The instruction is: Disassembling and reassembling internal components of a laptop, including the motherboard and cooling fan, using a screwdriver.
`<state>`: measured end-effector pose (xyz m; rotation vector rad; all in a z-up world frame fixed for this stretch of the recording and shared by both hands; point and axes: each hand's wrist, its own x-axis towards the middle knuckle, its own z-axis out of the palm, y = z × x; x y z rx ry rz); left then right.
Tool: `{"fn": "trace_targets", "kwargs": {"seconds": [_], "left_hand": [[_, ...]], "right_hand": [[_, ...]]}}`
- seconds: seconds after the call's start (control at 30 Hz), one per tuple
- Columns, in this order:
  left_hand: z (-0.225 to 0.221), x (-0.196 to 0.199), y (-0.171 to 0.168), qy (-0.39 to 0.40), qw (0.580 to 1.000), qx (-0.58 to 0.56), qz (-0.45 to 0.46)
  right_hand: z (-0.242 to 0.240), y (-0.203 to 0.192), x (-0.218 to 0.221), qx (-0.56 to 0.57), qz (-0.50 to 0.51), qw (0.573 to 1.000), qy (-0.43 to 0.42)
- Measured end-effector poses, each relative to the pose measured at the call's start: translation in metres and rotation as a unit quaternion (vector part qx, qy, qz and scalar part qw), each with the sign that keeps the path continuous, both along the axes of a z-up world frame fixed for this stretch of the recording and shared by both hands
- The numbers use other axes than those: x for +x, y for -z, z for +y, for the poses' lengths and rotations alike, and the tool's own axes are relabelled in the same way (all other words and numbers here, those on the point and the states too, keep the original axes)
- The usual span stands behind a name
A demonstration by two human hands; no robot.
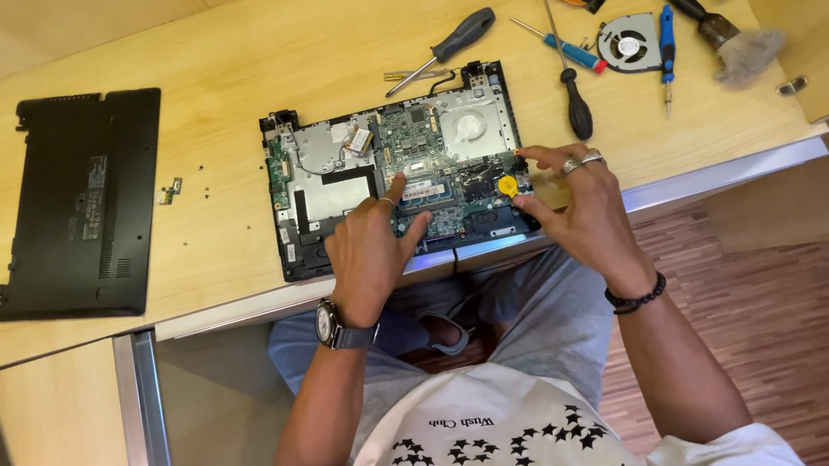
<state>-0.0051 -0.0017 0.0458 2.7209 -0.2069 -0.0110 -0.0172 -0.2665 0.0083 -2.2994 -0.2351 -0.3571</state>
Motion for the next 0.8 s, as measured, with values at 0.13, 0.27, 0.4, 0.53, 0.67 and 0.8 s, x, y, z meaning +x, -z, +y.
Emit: {"fn": "trace_targets", "kwargs": {"seconds": [0.13, 0.27, 0.4, 0.53, 0.67, 0.8], "left_hand": [[0.006, 0.007, 0.010, 0.000, 0.999, -0.010, -0.030], [0.017, 0.017, 0.034, 0.038, 0.997, -0.028, -0.067], [0.032, 0.025, 0.047, 0.076, 0.992, -0.092, -0.042], [0.033, 0.020, 0.040, 0.072, 0.992, -0.091, -0.044], [0.044, 0.022, 0.039, 0.094, 0.981, -0.161, -0.049], [0.060, 0.014, 0.048, 0.113, 0.970, -0.210, -0.048]], "right_hand": [[-0.004, 0.002, 0.012, 0.009, 0.067, 0.997, -0.026], [-0.003, -0.018, 0.017, 0.074, 0.147, 0.985, -0.059], [-0.006, 0.004, 0.022, 0.053, 0.167, 0.981, -0.079], [-0.009, 0.008, 0.024, 0.030, 0.165, 0.982, -0.091], [-0.010, -0.003, 0.037, 0.002, 0.131, 0.987, -0.094], [0.021, -0.025, 0.033, -0.002, 0.056, 0.991, -0.120]]}}
